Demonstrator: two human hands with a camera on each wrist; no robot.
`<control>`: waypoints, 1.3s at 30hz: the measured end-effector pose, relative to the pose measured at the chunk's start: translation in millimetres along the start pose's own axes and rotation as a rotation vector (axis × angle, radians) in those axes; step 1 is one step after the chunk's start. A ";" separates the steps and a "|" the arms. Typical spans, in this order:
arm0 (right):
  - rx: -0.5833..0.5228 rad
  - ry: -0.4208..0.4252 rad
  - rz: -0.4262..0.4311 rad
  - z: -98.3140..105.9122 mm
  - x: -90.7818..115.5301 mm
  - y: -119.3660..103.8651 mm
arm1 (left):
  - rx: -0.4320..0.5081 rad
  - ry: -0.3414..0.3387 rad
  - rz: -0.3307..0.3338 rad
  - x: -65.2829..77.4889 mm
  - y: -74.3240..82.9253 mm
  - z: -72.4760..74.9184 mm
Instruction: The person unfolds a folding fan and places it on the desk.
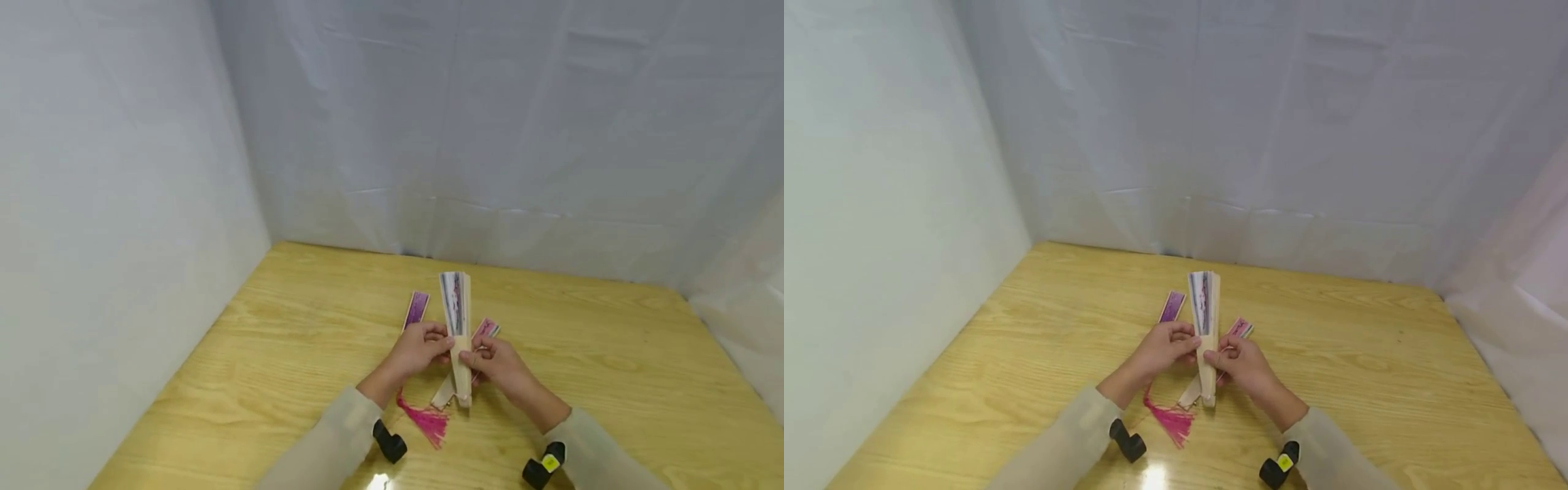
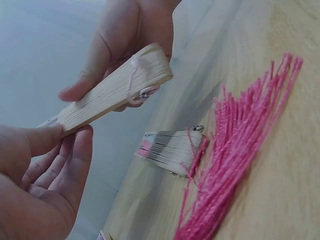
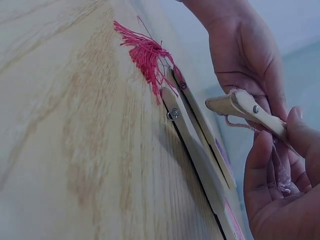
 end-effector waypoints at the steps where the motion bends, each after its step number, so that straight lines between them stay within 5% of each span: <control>1: 0.001 0.014 -0.004 0.1 0.1 -0.4 | 0.003 0.009 -0.009 -0.2 -0.6 -0.6; 10: -0.080 0.094 -0.035 -0.1 -0.4 0.2 | 0.068 0.086 -0.041 -1.7 -5.9 -2.5; 22: -0.239 0.089 -0.058 -1.3 -0.7 -1.9 | 0.152 0.130 -0.006 -1.4 -9.7 3.5; 39: -0.354 0.149 -0.060 -1.1 -2.7 0.4 | 0.201 0.068 0.019 2.3 -16.1 10.5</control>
Point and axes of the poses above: each hand's wrist, its own x-axis away from the middle knuckle, its own z-axis out of the back of the hand, y = z × x, the point moved 2 cm from there along -x, towards the middle knuckle, and after that the axes turned 8 degrees about -z, right-handed, at the moved point
